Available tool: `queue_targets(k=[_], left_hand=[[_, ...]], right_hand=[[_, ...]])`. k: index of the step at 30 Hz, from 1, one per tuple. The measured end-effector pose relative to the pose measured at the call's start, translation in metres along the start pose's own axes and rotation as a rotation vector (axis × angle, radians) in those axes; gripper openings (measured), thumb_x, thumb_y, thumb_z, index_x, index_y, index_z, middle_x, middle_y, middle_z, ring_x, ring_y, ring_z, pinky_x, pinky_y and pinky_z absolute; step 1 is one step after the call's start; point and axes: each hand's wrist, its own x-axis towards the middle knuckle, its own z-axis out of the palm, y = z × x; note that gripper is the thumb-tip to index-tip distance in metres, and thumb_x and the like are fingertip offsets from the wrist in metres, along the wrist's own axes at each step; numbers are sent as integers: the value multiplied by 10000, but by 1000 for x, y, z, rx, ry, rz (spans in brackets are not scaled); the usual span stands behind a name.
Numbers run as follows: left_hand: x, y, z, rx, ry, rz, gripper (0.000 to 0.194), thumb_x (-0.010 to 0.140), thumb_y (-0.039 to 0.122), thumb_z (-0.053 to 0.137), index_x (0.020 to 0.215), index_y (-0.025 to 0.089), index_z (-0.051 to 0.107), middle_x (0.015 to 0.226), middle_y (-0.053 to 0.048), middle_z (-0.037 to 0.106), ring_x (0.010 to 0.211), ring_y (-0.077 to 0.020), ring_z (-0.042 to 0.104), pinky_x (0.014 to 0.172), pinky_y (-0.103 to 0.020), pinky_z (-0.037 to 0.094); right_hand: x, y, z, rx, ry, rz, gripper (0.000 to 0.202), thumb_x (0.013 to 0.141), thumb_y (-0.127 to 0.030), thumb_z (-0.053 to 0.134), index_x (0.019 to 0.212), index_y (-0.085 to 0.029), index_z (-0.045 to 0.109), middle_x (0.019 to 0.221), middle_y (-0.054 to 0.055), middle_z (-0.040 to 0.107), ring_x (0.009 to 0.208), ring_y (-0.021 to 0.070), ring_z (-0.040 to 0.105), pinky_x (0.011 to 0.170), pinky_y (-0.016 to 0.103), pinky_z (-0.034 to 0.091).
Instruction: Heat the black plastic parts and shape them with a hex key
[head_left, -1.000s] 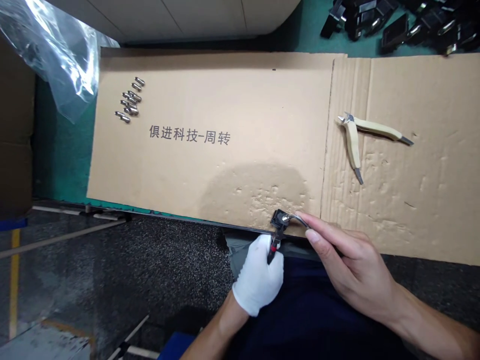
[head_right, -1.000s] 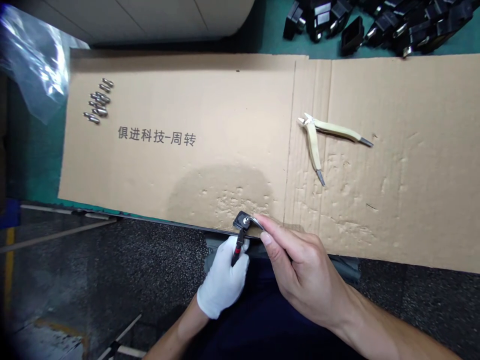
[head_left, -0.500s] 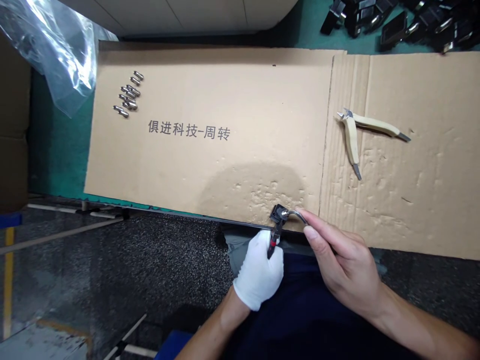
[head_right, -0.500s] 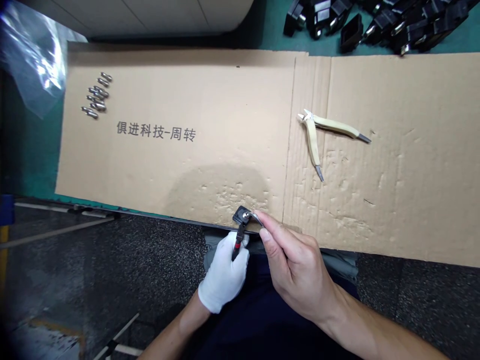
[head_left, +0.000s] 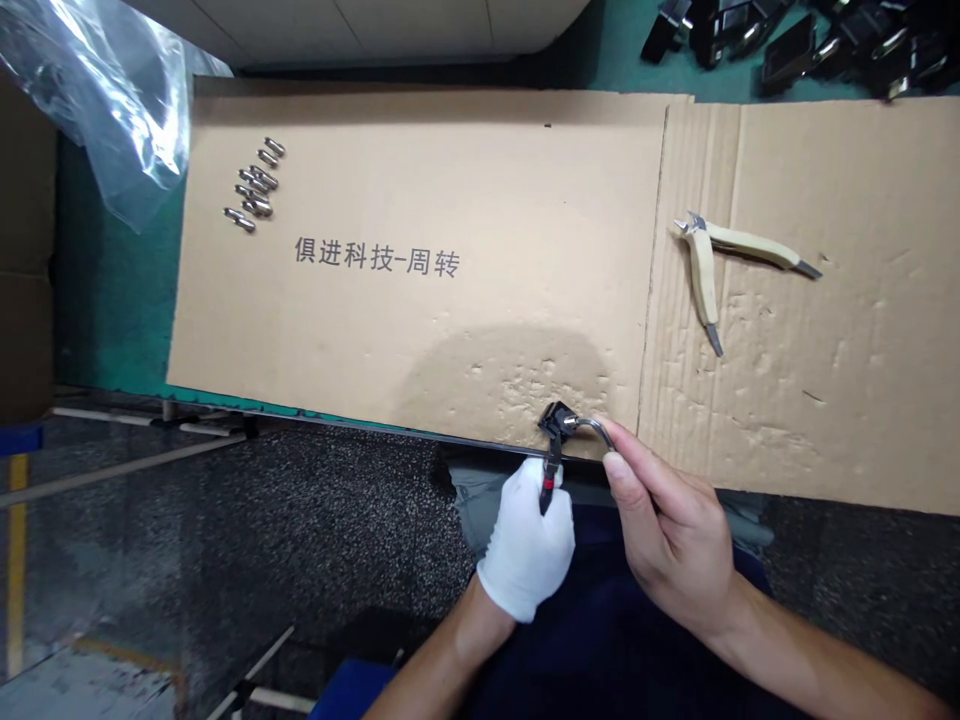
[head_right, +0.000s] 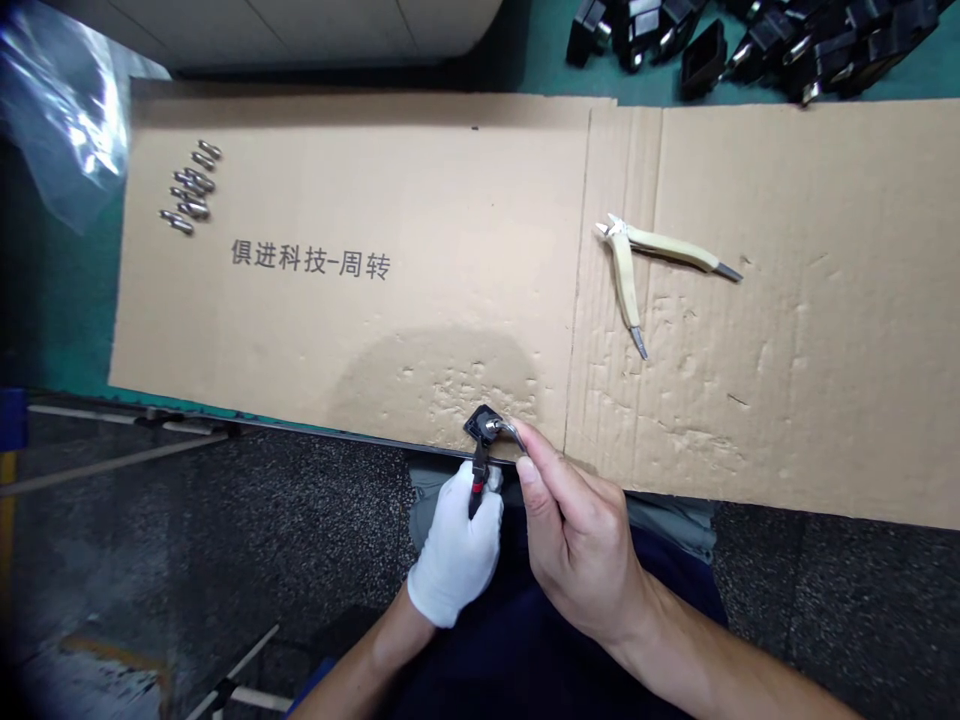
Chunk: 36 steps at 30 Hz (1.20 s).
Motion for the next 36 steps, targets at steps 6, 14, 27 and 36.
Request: queue_targets(k=[6, 14, 27, 36], left_hand=[[-2, -2, 4, -21, 6, -72, 207, 918, 190, 464, 1033, 180, 636, 968, -99, 716, 933, -235, 675, 888, -381, 551], [-5, 0, 8, -79, -8, -195, 158, 916, 252, 491, 968, 190, 626, 954, -99, 698, 945, -256, 658, 912, -424, 529], [-4, 5, 12, -216, 3, -312, 157, 914, 265, 514, 948, 181, 643, 914, -79, 676, 904, -243, 633, 886, -409, 513], [-5, 2, 19, -377, -1, -344, 95, 904, 251, 553, 853, 195, 610, 815, -21, 639, 779, -179, 574, 818, -327, 508]], right_hand=[[-7, -1, 8, -8, 83, -29, 504, 985, -58, 592, 1462, -219, 588, 1238, 69, 754, 949, 154, 761, 789, 206, 625], [-10, 3, 18, 45, 122, -38, 598, 963, -22, 583, 1498, -285, 538, 1333, 44, 706, 1085, 219, 747, 948, 337, 640], [-21, 11, 31, 25, 149, 33, 483, 1000, -107, 542, 1471, -211, 578, 1286, 98, 728, 1091, 280, 745, 949, 416, 644], [-33, 27, 48, 25, 163, 72, 466, 1027, -230, 490, 1487, -179, 535, 1067, 115, 772, 964, 284, 765, 748, 394, 668]])
